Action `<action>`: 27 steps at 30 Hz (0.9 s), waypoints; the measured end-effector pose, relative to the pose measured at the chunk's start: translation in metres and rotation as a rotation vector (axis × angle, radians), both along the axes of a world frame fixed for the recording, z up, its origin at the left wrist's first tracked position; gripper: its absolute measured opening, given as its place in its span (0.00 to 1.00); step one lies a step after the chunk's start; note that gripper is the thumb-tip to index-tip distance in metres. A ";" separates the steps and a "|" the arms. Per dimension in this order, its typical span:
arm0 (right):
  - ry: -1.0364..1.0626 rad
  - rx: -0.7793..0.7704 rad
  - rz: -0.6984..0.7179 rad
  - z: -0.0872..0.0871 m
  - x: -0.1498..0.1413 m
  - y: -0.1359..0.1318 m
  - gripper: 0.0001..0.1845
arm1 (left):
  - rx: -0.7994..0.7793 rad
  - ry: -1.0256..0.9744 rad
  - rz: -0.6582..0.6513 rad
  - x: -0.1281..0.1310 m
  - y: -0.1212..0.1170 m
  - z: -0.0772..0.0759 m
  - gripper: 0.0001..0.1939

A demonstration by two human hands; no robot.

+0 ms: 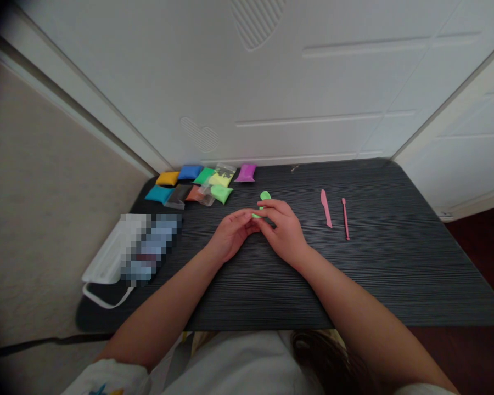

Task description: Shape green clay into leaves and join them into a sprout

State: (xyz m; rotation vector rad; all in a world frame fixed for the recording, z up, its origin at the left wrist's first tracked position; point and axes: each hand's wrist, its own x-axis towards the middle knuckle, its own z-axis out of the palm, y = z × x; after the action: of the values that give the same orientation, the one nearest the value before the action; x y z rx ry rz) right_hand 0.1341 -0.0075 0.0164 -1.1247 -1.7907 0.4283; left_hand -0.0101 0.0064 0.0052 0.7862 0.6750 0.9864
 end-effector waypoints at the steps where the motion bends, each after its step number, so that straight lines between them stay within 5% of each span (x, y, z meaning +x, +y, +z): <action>1: -0.001 0.005 -0.005 0.000 0.000 0.000 0.09 | -0.003 -0.007 -0.001 0.000 0.000 0.000 0.10; 27: -0.064 0.031 0.008 -0.002 0.001 0.001 0.10 | -0.004 0.023 -0.015 -0.001 0.003 -0.003 0.06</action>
State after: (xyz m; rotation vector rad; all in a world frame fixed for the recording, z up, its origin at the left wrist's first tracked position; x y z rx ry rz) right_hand 0.1349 -0.0064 0.0142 -1.1209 -1.8515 0.3717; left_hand -0.0108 0.0094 0.0026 0.7993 0.6896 0.9636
